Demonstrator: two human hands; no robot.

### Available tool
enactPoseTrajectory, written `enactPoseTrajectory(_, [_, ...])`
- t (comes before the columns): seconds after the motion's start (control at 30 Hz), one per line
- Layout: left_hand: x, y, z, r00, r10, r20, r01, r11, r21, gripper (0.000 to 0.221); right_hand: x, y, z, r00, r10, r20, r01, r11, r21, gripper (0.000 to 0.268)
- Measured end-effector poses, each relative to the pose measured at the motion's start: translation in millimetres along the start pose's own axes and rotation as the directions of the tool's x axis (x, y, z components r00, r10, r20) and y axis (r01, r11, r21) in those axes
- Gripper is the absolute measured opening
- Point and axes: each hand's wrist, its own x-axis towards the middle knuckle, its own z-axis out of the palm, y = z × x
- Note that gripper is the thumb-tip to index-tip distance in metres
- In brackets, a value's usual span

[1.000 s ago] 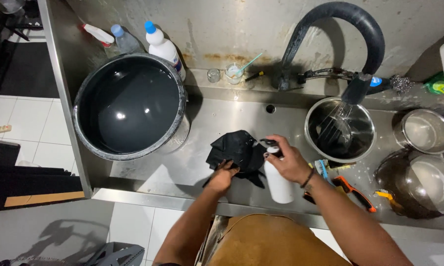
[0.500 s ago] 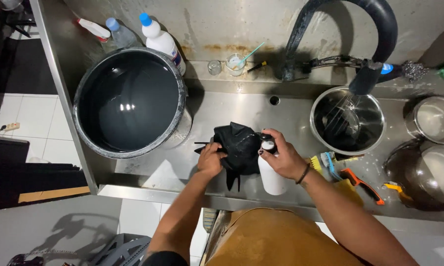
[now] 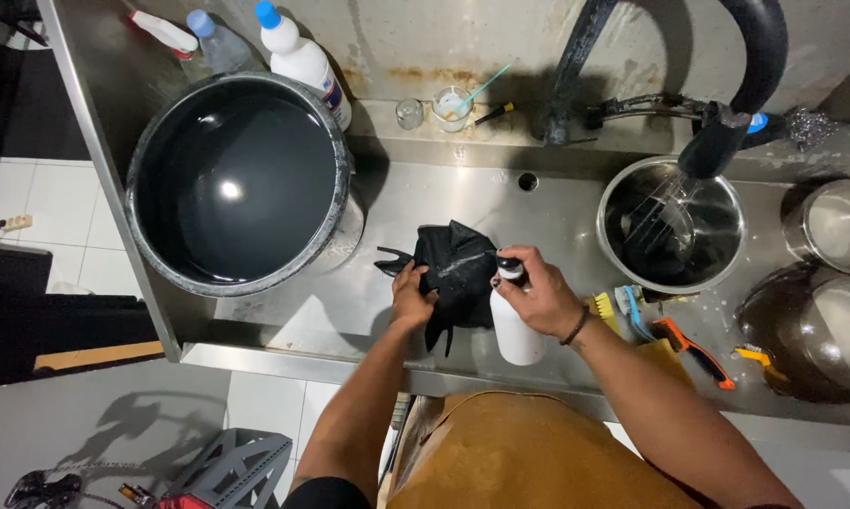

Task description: Cleaning a black mesh cap in a sink using a spray bottle, sponge, and brush.

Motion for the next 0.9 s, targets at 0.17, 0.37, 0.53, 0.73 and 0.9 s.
enactPoseTrajectory(0.17, [-6, -2, 0, 1.0, -0.003, 0.004, 0.003, 0.997, 0.077, 0.064, -22, -3, -33, 0.99, -0.071, -0.121, 0.096, 0.972, 0.215, 0.064])
enactPoseTrajectory(0.37, [-31, -7, 26, 0.98, -0.186, -0.072, 0.169, 0.967, -0.192, 0.101, -131, 20, -136, 0.895, -0.106, -0.433, 0.091, 0.994, -0.056, 0.063])
enactPoseTrajectory(0.53, [-8, -4, 25, 0.987, -0.16, -0.009, 0.159, 0.984, -0.082, 0.101, -191, 60, -192, 0.723, -0.006, -0.691, -0.034, 0.998, -0.045, 0.057])
enactPoseTrajectory(0.73, [3, -15, 1, 0.995, 0.02, 0.102, -0.01, 0.995, -0.094, 0.089, -211, 167, -222, 0.602, -0.03, -0.798, -0.056, 0.995, -0.08, 0.055])
enactPoseTrajectory(0.9, [-14, -7, -36, 0.988, -0.054, 0.142, 0.051, 0.998, 0.02, 0.078, -202, 207, -222, 0.655, -0.047, -0.754, -0.069, 0.99, -0.121, 0.057])
